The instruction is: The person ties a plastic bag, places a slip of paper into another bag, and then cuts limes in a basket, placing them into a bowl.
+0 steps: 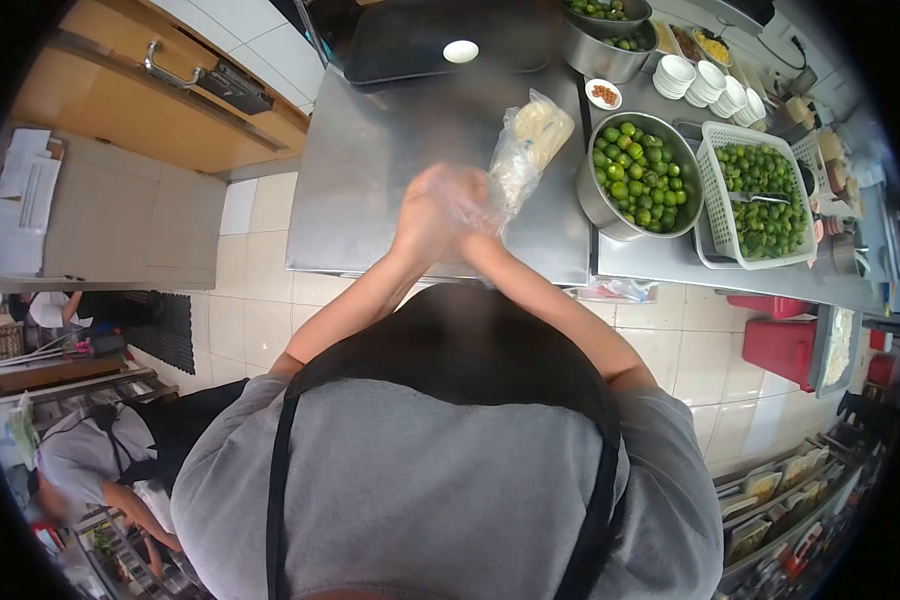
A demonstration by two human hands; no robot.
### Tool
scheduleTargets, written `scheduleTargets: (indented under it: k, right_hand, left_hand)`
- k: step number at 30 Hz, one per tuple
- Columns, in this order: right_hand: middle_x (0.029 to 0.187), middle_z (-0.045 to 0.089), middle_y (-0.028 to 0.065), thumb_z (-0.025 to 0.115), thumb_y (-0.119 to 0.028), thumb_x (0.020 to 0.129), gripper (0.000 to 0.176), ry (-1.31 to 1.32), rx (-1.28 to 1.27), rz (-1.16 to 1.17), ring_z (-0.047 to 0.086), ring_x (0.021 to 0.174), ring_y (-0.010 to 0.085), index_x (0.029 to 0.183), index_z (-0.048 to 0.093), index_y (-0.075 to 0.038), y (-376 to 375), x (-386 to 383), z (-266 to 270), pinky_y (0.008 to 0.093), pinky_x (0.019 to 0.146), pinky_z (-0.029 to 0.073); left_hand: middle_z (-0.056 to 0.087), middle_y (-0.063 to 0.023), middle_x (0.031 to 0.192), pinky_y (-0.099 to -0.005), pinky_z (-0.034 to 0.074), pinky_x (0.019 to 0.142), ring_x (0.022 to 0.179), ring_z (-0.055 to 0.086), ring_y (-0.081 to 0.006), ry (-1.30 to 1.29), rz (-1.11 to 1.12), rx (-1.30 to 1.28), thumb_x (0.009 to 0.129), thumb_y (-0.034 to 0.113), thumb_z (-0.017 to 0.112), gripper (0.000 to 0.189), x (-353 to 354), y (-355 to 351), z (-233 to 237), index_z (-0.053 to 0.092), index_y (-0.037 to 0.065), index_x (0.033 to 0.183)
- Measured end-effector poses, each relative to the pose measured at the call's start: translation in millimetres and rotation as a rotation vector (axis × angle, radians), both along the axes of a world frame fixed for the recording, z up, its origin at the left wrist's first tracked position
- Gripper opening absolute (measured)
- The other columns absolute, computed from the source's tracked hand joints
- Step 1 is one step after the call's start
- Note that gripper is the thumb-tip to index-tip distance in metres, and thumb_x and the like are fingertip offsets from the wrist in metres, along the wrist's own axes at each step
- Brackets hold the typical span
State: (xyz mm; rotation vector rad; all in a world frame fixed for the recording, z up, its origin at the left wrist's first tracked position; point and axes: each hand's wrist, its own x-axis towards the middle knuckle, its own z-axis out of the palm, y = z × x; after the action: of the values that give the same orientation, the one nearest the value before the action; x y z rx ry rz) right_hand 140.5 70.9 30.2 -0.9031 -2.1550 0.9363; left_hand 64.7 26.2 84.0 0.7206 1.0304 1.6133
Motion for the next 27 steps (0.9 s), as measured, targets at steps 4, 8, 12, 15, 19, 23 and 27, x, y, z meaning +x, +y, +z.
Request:
scheduleTargets:
  k: [4,8,12,15,19,23,27]
  right_hand:
    - [0.098,0.059,0.0105,0.058,-0.007,0.078,0.021,0.475,-0.15,0.009,0.055,0.097,0.023,0.099,0.057,-0.003,0,-4,-9,0.0327,0.08,0.045]
    - [0.092,0.058,0.0057,0.06,-0.006,0.078,0.017,0.555,-0.796,0.06,0.055,0.09,0.0166,0.094,0.056,-0.004,-8,-4,48,0.0279,0.082,0.042]
    - [0.083,0.057,0.0018,0.062,-0.011,0.082,0.014,0.571,-0.359,0.173,0.055,0.078,0.0115,0.092,0.056,-0.004,-25,-29,50,0.026,0.072,0.044]
    - [0.083,0.056,0.0019,0.061,-0.012,0.083,0.012,0.537,-0.59,0.393,0.055,0.07,0.0077,0.089,0.055,-0.003,-42,-18,100,0.0234,0.059,0.045]
    - [0.094,0.056,0.0083,0.057,-0.002,0.082,0.013,0.198,-0.768,1.046,0.058,0.068,0.0127,0.094,0.058,-0.001,-56,-3,153,0.0259,0.06,0.049]
    - [0.108,0.054,0.0169,0.054,0.003,0.069,0.038,-0.165,0.316,0.64,0.058,0.092,0.0303,0.107,0.053,0.004,-41,14,77,0.0384,0.085,0.045]
    - [0.076,0.063,0.0073,0.055,-0.014,0.074,0.025,-0.671,0.756,0.236,0.064,0.064,0.0234,0.096,0.059,-0.003,17,34,45,0.0363,0.055,0.05]
  left_hand:
    - [0.057,-0.0097,0.102,-0.0287,0.039,0.086,0.102,0.051,-0.0197,0.21,-0.163,0.206,0.079,0.003,0.051,0.016,-38,-14,-10,0.057,0.003,0.094]
    - [0.029,-0.0153,0.14,-0.0413,0.024,0.104,0.132,0.021,-0.0325,0.968,-0.011,0.193,0.073,0.027,0.067,0.055,-58,-17,-45,0.049,0.005,0.12]
    - [0.03,-0.0162,0.142,-0.0476,0.018,0.106,0.136,0.01,-0.0362,1.066,-0.1,0.248,0.067,0.043,0.072,0.069,-43,16,-77,0.049,0.006,0.121]
    - [0.042,-0.0185,0.132,-0.0434,0.025,0.104,0.129,0.029,-0.0354,0.984,-0.316,0.582,0.074,0.043,0.064,0.056,-62,27,-120,0.053,0.007,0.115]
    - [0.058,-0.0156,0.108,-0.0417,0.034,0.096,0.113,0.047,-0.0307,0.321,-0.271,-0.074,0.077,0.023,0.059,0.027,-50,32,-135,0.057,0.005,0.097]
    - [0.06,-0.0163,0.101,-0.0404,0.037,0.09,0.1,0.052,-0.0315,1.002,-0.229,0.062,0.076,0.025,0.059,0.03,-45,32,-121,0.058,0.006,0.099]
    - [0.061,-0.017,0.093,-0.039,0.04,0.084,0.088,0.057,-0.0324,1.421,-0.219,0.064,0.075,0.027,0.059,0.033,-34,36,-94,0.059,0.007,0.101]
